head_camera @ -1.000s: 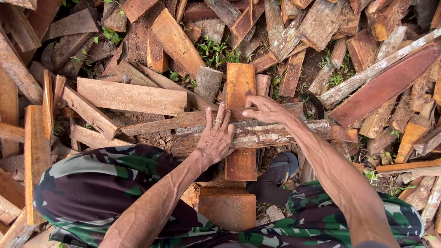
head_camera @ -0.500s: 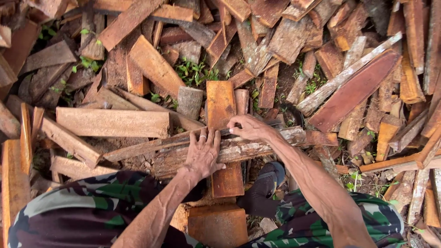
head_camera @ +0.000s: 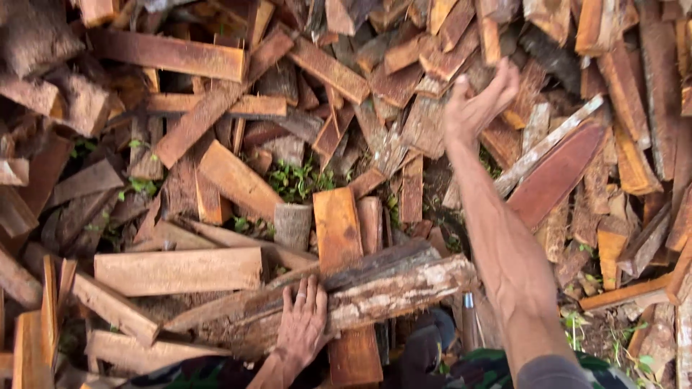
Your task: Bundling wood scraps together using a thin strip of natural fiber
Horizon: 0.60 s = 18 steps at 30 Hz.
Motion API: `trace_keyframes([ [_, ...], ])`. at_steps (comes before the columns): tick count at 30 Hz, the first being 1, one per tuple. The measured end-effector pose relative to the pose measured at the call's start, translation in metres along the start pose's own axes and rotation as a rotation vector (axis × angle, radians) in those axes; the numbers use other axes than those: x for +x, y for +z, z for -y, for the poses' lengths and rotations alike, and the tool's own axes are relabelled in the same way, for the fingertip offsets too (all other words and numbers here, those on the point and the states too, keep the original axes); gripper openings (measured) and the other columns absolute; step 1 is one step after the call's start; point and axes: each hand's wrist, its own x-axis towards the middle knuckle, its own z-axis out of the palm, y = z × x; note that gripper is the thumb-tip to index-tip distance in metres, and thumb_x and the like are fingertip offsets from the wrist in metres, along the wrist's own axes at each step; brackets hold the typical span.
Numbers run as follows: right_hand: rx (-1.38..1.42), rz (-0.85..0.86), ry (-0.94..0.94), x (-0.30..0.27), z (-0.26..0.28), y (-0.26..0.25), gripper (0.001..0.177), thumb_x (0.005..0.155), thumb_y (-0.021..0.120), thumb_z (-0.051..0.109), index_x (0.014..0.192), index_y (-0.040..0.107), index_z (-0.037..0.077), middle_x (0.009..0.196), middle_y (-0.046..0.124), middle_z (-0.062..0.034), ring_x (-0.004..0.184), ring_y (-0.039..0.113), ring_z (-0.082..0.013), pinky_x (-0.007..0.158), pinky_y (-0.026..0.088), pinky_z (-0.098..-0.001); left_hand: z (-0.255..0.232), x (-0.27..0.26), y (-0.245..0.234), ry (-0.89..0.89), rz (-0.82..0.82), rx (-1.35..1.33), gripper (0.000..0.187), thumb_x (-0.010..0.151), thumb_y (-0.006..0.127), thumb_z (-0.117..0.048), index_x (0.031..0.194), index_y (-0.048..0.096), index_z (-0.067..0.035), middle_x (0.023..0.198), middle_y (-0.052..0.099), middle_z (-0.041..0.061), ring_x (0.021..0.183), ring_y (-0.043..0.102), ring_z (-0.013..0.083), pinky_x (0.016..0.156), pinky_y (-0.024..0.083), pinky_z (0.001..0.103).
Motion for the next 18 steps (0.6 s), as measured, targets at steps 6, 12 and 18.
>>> trace_keyframes([
  [6, -0.09, 0.355, 0.064, 0.147, -0.01, 0.037, 0.109, 0.095, 0.092, 0.014, 0.162, 0.007, 0.02, 0.155, 0.033, -0.0271, 0.138, 0.052, -0.0417, 0.111, 0.053, -0.0619, -0.016, 0.03, -0.048, -0.021, 0.477, -0.05, 0.06, 0.092, 0.052, -0.012, 0.143, 0.028, 0.007, 0.156, 0.014, 0.044, 0.147, 0.012, 0.0567, 0.11, 0.009, 0.084],
  [12, -0.266, 0.638, 0.13, 0.17, 0.021, 0.048, 0.097, 0.098, 0.088, 0.017, 0.16, 0.014, 0.023, 0.136, 0.051, -0.0324, 0.122, 0.056, -0.0509, 0.096, 0.048, -0.0704, -0.025, 0.039, -0.04, -0.053, 0.277, 0.119, 0.056, 0.09, 0.054, -0.03, 0.132, 0.048, 0.007, 0.146, 0.042, 0.039, 0.136, 0.041, 0.0518, 0.101, 0.03, 0.083],
  [18, 0.02, 0.833, 0.526, 0.085, 0.109, -0.044, 0.028, 0.107, 0.068, 0.042, 0.127, 0.07, 0.022, 0.089, 0.064, 0.0077, 0.058, 0.052, 0.0015, 0.041, 0.046, -0.0099, -0.025, 0.029, -0.067, 0.051, 0.49, 0.114, 0.09, 0.081, 0.067, -0.036, 0.144, 0.028, 0.015, 0.152, 0.02, 0.051, 0.142, 0.022, 0.062, 0.105, 0.023, 0.084],
])
